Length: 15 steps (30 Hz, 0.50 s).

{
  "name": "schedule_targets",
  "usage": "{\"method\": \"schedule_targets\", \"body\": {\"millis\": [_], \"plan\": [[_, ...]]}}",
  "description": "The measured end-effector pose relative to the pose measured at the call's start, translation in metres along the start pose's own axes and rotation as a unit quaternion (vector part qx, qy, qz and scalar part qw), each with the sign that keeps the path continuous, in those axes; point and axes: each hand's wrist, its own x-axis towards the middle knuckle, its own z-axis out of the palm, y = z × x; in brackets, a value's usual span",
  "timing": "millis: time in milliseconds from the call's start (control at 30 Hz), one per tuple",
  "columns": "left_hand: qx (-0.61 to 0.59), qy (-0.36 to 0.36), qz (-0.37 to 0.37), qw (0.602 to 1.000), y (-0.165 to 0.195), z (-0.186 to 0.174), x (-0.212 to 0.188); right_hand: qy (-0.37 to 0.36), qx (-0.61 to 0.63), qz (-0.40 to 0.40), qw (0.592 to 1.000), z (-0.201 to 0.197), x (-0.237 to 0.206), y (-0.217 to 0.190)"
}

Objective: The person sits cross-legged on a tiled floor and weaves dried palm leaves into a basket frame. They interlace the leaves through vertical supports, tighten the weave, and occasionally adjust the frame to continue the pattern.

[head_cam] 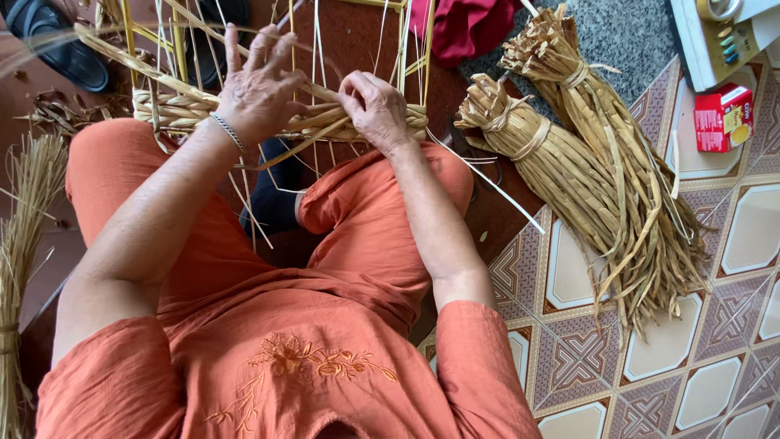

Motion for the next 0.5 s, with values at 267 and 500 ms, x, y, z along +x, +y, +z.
{"method": "schedule_targets", "body": {"millis": [267, 500], "plan": [[-0.008, -0.194, -0.003, 0.981, 0.035, 0.023, -0.036, 0.037, 0.073, 0.123, 0.989, 0.003, 0.008, 0.008], [0.006, -0.299, -0.122, 0.946, -0.021, 0.026, -0.052, 0.05, 0.105, 0.147, 0.982, 0.001, 0.01, 0.006]]}}
